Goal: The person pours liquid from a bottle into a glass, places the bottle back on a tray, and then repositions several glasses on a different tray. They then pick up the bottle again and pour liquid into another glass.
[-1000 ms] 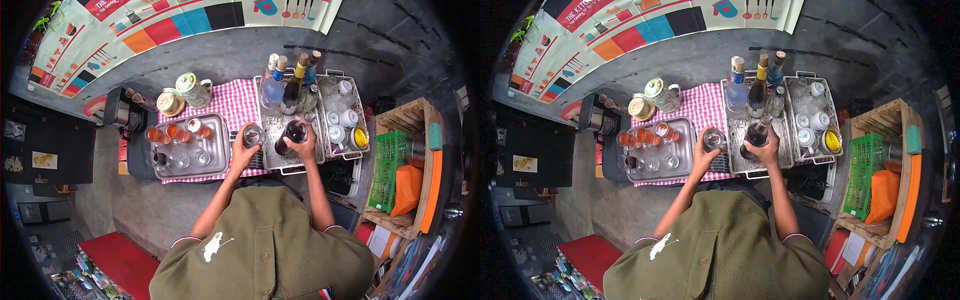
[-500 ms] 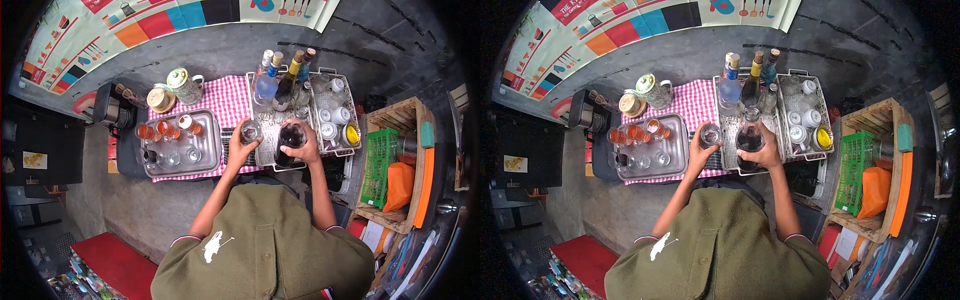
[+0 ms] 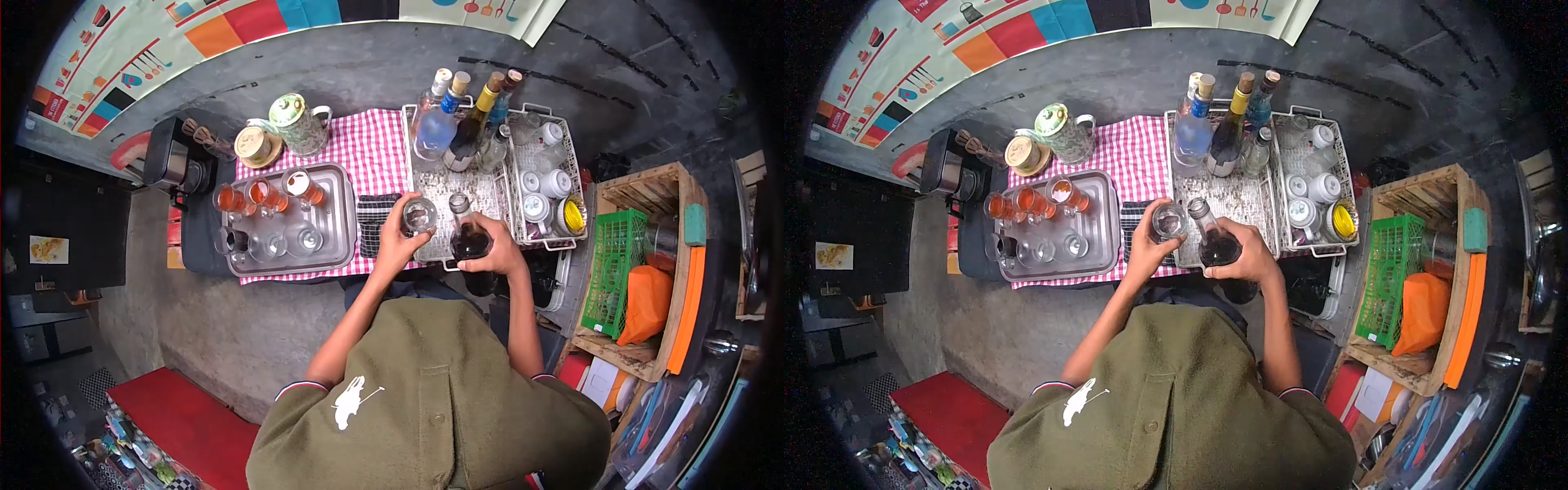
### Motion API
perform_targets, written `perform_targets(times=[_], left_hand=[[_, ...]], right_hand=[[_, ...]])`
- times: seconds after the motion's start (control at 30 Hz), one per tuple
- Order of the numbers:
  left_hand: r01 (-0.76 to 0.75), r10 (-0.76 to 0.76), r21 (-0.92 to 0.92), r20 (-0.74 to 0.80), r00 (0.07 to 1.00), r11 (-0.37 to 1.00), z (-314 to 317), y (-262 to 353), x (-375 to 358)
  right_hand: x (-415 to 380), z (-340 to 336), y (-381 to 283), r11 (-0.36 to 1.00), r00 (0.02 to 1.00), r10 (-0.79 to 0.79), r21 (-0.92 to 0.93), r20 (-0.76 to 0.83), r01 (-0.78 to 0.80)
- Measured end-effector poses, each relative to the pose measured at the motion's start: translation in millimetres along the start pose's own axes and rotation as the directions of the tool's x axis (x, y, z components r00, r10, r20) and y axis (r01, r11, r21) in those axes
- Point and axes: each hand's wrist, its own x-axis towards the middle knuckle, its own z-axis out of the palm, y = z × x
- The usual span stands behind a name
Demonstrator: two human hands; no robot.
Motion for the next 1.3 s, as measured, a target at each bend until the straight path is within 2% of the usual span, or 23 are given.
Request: perform_targets(times=[0.1,0.2,0.4,0.6,0.93,1.1,1.2,1.3], left_hand=[[0.006,-0.006,-0.011,0.014,1.0,1.0,1.4,3.2,-1.4],[0.027,-0.027,-0.007,0.022,0.999,1.0,1.8,3.4,-6.0],[0.053,-0.053,0.001,0.055,0.997,0.999,1.9,3.0,-7.4],[0.028,-0.031,0.049,0.064,0.997,0.998,2.3,3.4,-7.6],[0.034,-0.035,0.029,0.055,0.998,0.999,2.8,2.2,-2.9],[0.035,-0.04,0.079,0.066,0.997,0.996,1.7,2.9,-1.9],[0.046,-0.051,0.08,0.065,0.997,0.996,2.7,5.3,-2.1],[0.038,-0.041,0.053,0.062,0.997,0.998,2.4,4.6,-0.9]], right_hand=[[-2.1,0.5,6.5,0.999,0.999,-0.041,0.009,0.023,0.041],[-2.8,-1.2,6.7,0.998,0.995,0.047,0.045,0.085,-0.051],[-2.5,0.9,13.1,0.995,0.991,0.054,0.075,0.124,-0.063],[-0.8,1.9,10.4,0.998,0.989,0.066,-0.004,0.133,-0.066],[1.6,2.2,10.6,0.996,0.98,0.089,-0.022,0.178,-0.087],[3.4,2.6,10.7,0.994,0.974,0.106,-0.049,0.202,-0.099],[1.0,7.9,23.5,0.997,0.989,0.054,-0.06,0.139,-0.046],[3.8,6.1,21.0,0.995,0.973,0.092,-0.058,0.212,-0.082]])
